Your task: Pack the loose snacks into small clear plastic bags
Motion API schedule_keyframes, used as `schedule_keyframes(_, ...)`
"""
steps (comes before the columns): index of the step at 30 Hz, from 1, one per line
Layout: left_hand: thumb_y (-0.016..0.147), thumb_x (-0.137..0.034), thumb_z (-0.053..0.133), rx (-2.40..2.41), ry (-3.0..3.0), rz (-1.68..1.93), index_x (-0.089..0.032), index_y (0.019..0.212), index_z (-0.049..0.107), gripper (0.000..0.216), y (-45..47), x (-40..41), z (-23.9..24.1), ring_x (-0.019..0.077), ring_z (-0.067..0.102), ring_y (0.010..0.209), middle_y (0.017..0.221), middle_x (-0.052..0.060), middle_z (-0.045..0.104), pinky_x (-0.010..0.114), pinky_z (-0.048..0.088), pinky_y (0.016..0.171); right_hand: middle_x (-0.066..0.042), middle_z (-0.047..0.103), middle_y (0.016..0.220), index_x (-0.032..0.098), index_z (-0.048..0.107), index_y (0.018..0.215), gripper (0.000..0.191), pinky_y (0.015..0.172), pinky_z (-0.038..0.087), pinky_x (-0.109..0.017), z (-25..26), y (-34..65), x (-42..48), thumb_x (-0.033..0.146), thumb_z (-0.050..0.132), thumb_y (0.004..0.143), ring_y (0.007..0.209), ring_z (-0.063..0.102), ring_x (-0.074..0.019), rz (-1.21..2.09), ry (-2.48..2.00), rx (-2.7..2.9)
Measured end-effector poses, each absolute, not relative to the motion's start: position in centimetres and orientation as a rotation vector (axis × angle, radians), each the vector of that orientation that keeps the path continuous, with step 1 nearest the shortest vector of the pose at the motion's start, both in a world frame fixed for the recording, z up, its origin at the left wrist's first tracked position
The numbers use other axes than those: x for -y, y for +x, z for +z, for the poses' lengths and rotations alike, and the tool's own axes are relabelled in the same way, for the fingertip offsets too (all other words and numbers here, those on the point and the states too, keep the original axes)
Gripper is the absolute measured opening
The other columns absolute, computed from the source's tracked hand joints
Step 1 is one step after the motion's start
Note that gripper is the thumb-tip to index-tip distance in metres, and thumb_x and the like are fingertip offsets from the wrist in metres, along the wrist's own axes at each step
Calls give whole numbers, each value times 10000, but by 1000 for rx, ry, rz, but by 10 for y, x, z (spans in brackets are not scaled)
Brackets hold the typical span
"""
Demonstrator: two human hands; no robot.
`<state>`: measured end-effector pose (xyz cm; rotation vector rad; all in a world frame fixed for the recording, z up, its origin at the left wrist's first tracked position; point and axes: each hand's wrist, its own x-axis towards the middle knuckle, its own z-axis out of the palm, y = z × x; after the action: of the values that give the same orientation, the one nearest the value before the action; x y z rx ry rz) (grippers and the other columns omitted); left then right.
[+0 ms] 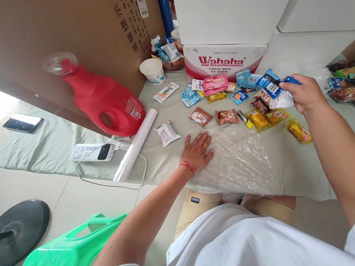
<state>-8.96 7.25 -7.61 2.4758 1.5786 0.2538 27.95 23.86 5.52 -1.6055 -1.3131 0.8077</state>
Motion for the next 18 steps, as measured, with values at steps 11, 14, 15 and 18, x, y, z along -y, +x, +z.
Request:
schedule_keyframes(11,1042,-509,326,-1586,2453,226,-233,1623,355,643,-88,-72,-77,295,319,1567,1700,87,324,619,77,1287,0,690,729,233,697,782,391,589,480,-290,-1,194,-110,529,850,577,678,615,-198,1825,-1731,1761)
schedule_keyframes(14,1044,-511,323,-1588,2453,239,-224,1622,356,645,-88,-72,-78,292,321,1565,1700,89,324,622,82,1285,11,657,693,239,711,793,329,580,419,-274,-11,198,-115,510,800,629,681,572,-184,1445,-1772,2195)
schedule_keyframes(15,1044,-510,325,-1588,2452,244,-222,1622,356,646,-88,-72,-78,295,322,1565,1700,90,326,623,84,1284,11,656,697,238,719,805,318,586,413,-277,-11,205,-116,508,784,650,685,569,-184,1414,-1753,2260)
schedule_keyframes(18,1040,-510,339,-1582,2453,254,-225,1625,355,650,-89,-72,-79,311,324,1563,1696,94,335,624,85,1284,0,694,763,232,736,851,341,627,450,-296,-7,235,-113,527,766,683,709,596,-195,1449,-1747,2153)
